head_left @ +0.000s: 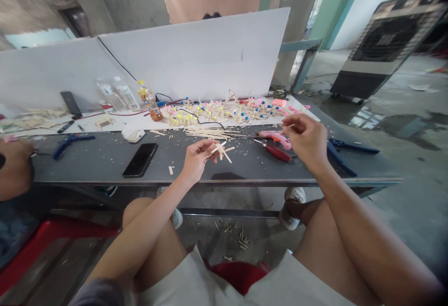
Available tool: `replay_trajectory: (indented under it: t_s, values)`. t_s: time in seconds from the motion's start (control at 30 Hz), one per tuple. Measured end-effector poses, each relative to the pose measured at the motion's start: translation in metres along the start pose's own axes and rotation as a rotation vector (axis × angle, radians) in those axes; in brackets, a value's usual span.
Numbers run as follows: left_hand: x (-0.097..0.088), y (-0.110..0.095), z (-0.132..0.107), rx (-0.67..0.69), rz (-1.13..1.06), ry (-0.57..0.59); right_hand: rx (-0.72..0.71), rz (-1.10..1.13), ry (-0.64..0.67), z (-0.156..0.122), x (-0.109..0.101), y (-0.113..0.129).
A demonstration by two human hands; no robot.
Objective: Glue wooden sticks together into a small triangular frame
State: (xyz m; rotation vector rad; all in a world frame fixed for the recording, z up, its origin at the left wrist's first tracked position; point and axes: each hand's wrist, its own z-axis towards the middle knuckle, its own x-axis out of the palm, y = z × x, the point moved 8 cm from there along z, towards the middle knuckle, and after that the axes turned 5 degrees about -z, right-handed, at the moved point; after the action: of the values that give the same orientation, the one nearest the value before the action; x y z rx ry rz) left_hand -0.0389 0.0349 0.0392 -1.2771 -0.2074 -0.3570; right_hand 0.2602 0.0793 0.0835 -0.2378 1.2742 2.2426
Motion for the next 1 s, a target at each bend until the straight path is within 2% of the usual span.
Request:
replay_trajectory:
  t_s: [0.1, 0.33, 0.57, 0.77, 1.0]
  values:
    - [0.001, 0.000, 0.000, 0.006, -0.001, 0.015, 0.060, 0.147, 0.084, -0.001, 0.009, 0.000]
    - [0.000, 0.002, 0.000, -0.005, 0.008, 0.010, -0.015, 0.145, -0.022, -0.010, -0.002, 0.019]
    - [0.001, 0.004, 0.000, 0.001, 0.012, 0.029, 0.094, 0.433, 0.033, -0.005, 0.006, 0.002]
    - [0.001, 0.007, 0.000, -0.010, 0.018, 0.029, 0.170, 0.561, 0.235, -0.010, 0.025, 0.002]
    - [0.000, 0.008, 0.001, -0.010, 0.001, 0.033, 0.157, 0.529, 0.284, -0.013, 0.034, -0.002]
